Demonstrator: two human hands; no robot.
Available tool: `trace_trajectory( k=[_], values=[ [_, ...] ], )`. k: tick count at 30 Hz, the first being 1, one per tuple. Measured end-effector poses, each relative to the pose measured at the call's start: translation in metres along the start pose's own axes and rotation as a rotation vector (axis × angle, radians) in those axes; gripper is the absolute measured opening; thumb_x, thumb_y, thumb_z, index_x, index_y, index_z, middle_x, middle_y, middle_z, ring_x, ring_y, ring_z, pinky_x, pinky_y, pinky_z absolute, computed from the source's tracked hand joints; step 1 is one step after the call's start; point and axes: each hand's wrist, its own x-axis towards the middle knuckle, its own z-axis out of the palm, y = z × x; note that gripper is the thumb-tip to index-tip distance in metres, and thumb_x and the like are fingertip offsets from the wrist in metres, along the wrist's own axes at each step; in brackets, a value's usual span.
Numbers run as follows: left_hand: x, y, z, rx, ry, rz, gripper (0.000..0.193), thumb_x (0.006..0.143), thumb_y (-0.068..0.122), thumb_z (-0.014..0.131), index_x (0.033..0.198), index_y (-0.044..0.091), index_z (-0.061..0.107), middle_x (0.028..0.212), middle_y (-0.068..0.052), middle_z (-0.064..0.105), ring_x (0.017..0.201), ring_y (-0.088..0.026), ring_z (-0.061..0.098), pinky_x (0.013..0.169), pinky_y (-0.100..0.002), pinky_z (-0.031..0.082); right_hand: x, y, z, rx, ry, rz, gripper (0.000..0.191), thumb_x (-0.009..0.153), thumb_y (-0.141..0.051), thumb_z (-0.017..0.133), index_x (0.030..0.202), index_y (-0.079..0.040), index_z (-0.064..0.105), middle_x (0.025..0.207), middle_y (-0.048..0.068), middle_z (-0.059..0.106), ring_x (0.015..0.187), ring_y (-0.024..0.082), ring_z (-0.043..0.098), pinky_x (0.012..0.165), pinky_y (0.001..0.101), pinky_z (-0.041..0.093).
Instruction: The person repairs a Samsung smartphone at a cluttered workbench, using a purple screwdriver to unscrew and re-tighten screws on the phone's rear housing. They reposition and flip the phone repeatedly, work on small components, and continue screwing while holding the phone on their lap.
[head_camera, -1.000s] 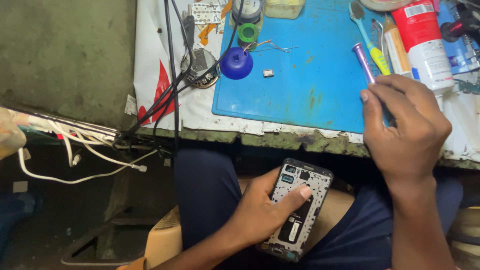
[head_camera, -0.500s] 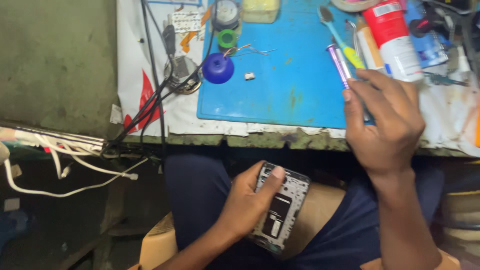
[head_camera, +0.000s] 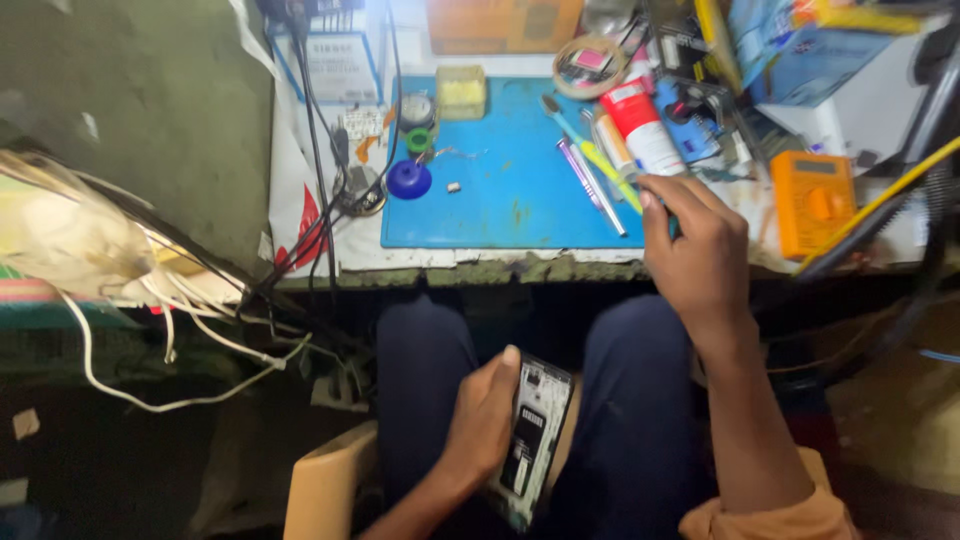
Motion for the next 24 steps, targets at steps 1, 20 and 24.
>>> trace_trajectory(
  k=[1,20,24],
  values=[
    [-0.009,-0.006,0.001,0.003,-0.007,-0.009,0.052,0.107,0.040,0.041,0.079,0.000,0.061,0.064,-0.003,0.058,0.062,-0.011,0.051,0.060,-0.034,0.046,0.008,0.008,-0.003,-0.024,-0.028,0.003,0.019,0.100,-0.001,0.069,0.118,0.000,0.073,0.112,0.019,0.073,0.099,0.035,0.072,0.083,0.0414,0.056],
    [-0.078,-0.066,0.020,0.114,-0.394,-0.152,0.032,0.103,0.031,0.058,0.108,0.002,0.071,0.073,-0.013,0.070,0.069,-0.017,0.068,0.066,-0.034,0.053,0.050,-0.003,0.008,-0.285,-0.553,0.289,0.024,0.089,-0.026,0.069,0.108,-0.015,0.081,0.090,0.020,0.075,0.087,0.039,0.073,0.086,0.0471,0.056],
    [-0.083,-0.049,0.009,0.168,-0.330,-0.027,0.028,0.100,0.027,0.060,0.108,0.002,0.069,0.076,-0.018,0.071,0.071,-0.019,0.071,0.069,-0.036,0.055,0.052,-0.003,0.014,-0.211,-0.521,0.159,0.025,0.085,-0.027,0.072,0.101,-0.009,0.080,0.091,0.017,0.076,0.084,0.035,0.073,0.080,0.0445,0.056]
  ],
)
